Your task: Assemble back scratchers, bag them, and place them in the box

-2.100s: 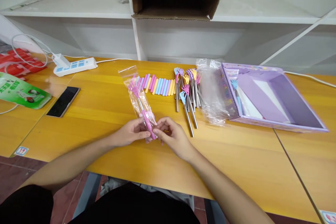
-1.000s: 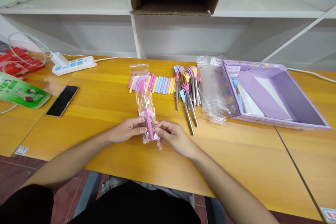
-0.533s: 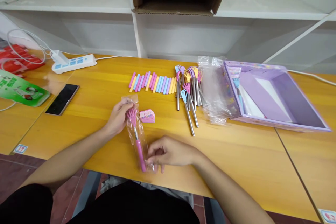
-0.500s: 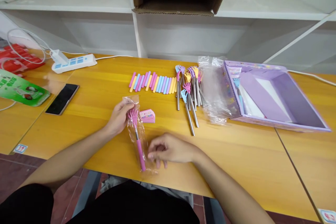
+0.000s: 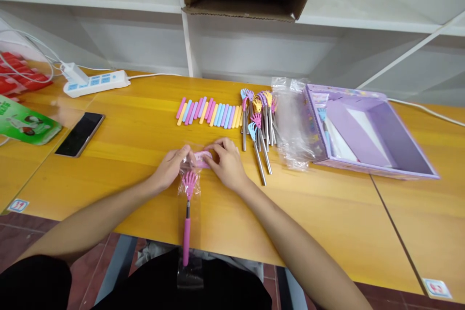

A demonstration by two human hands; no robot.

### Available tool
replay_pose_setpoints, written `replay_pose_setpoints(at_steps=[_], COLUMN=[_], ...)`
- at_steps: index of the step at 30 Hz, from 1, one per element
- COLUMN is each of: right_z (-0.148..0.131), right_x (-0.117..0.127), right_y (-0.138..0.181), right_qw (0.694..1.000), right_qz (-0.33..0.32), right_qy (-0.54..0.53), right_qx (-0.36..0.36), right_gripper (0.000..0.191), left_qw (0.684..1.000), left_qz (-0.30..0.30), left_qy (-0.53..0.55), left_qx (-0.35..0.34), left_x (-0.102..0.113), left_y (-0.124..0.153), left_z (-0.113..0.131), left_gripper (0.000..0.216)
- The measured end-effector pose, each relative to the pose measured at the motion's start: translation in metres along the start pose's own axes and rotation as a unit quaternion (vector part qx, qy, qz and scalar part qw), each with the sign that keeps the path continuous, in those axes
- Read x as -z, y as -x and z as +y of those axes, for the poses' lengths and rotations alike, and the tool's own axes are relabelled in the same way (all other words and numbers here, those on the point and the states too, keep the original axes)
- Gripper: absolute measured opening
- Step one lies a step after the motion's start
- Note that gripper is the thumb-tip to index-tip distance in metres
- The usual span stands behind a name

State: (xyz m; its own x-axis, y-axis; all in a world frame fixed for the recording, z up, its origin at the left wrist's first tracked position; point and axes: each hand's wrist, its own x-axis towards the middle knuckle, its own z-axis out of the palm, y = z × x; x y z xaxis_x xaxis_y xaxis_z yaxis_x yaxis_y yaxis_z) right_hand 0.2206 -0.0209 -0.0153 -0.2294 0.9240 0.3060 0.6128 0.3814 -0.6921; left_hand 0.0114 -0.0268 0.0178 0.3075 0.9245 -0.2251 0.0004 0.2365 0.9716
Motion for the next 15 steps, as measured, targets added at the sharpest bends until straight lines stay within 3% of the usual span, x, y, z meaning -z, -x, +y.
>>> replay_pose_setpoints(at_steps=[4,10,15], right_z=[0.002,0.005,0.004], right_x=[0.006,0.02,0.023], right_y=[-0.002,-0.003,-0.001], right_qw=[0.996,0.981,0.98], right_qz=[0.0,-0.021,-0.007], right_qy=[-0.076,-0.173,-0.176], right_qx=[-0.041,-0.082,-0.09], right_gripper=[0.016,0.036,0.042], left_qw=[0.999,0.997,0.998], left_qz=[-0.032,-0.048,-0.043], left_qy=[-0.013,-0.008,-0.004], left_qx=[0.027,0.058,0.048], left_x=[-0.004,-0.007,-0.006], left_y=[0.006,0.007,0.005], left_z=[-0.001,-0.003,-0.005], left_gripper=[0.069,0.069,0.069])
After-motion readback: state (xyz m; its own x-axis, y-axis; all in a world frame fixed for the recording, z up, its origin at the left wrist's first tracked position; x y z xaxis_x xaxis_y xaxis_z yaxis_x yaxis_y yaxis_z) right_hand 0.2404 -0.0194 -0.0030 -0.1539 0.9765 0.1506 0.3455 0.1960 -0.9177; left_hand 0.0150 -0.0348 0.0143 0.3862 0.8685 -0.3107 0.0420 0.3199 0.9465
